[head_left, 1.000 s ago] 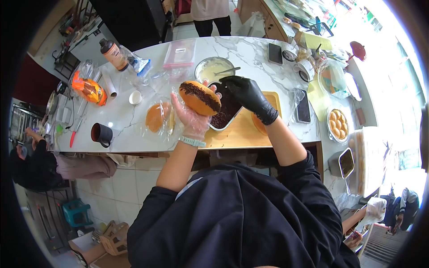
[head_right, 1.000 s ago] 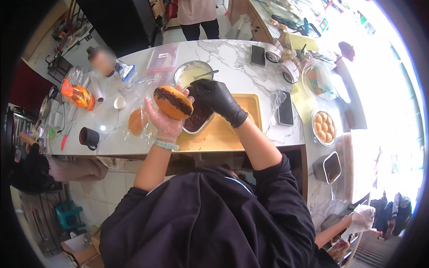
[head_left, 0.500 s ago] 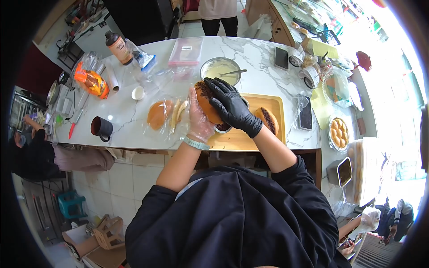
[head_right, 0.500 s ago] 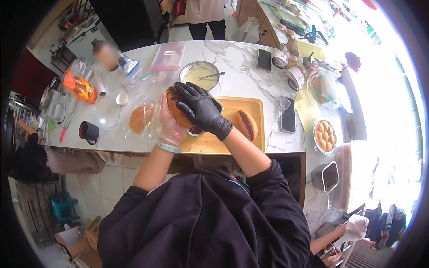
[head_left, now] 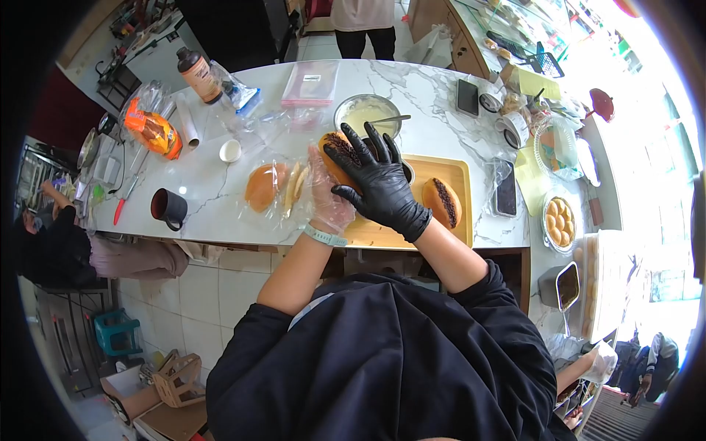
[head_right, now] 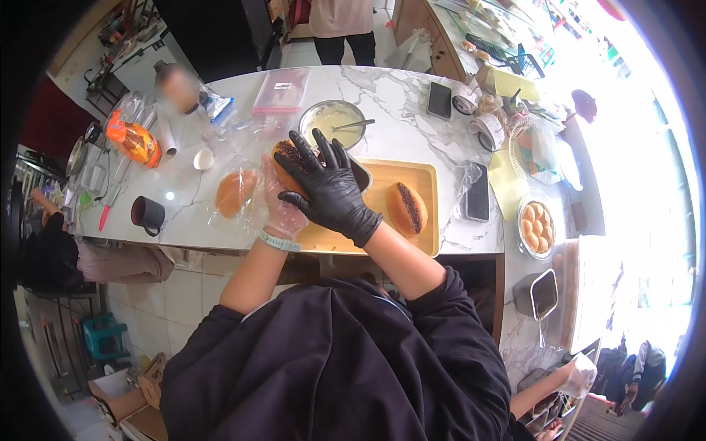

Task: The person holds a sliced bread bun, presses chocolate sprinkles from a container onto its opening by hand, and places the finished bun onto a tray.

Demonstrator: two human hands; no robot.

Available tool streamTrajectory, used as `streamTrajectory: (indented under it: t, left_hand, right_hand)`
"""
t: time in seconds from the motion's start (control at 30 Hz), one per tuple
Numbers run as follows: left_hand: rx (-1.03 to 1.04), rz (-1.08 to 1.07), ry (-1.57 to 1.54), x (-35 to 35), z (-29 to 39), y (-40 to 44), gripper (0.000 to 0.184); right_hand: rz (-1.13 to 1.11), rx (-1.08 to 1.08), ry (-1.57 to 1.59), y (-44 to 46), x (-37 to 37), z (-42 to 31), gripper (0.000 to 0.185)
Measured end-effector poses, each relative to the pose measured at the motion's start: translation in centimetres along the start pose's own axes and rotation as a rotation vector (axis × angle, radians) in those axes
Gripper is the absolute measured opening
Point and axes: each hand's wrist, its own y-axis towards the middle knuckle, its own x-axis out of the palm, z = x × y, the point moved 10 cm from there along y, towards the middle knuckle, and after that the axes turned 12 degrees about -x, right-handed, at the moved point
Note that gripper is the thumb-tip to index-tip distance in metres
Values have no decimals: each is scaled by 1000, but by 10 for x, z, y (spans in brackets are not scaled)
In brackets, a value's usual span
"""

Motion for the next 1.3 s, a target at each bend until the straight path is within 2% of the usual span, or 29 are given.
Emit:
streamTrajectory:
  t: [0.07, 0.17, 0.27, 0.47, 0.57, 0.7, 0.77, 0.8, 0.97, 1.0, 1.1, 1.2, 1.3]
  left_hand:
    - [37, 86, 14, -10, 4, -2, 56]
    - [52, 103, 39, -14, 5, -2, 54]
    - [4, -83, -36, 7, -3, 0, 53]
    - [51, -48, 22, 8, -2, -2, 54]
    - [65, 41, 26, 3, 0, -3, 56]
    - [-46, -18, 22, 13, -2, -4, 55]
    - [-97, -45, 10, 12, -4, -2, 52]
    - [-88, -75, 19, 19, -4, -1, 56]
    - [-101, -42, -7, 12, -5, 1, 53]
    - [-115, -43, 10, 14, -6, -1, 51]
    - [-135, -48, 49, 15, -7, 1, 53]
    - [-147, -40, 14, 11, -9, 6, 55]
    - [-128, -29, 10, 19, -10, 3, 53]
  right_hand:
    - [26, 13, 7, 0, -1, 4, 63]
    - [58, 22, 19, 0, -6, 4, 64]
    - [10, -19, 8, 5, -4, -8, 64]
    - [92, 22, -32, 8, -9, -3, 60]
    - [108, 27, 34, 7, -15, -2, 57]
    - [226, 80, 488, 1, -18, 25, 49]
    - [188, 31, 553, -1, -20, 23, 49]
    - [162, 32, 483, -2, -18, 21, 50]
    - [53, 58, 42, -7, -14, 8, 63]
    - [58, 59, 39, -7, -12, 8, 70]
    - [37, 49, -20, -7, -10, 7, 70]
    - [30, 49, -42, -7, -10, 8, 68]
    - [85, 39, 77, -5, -7, 20, 64]
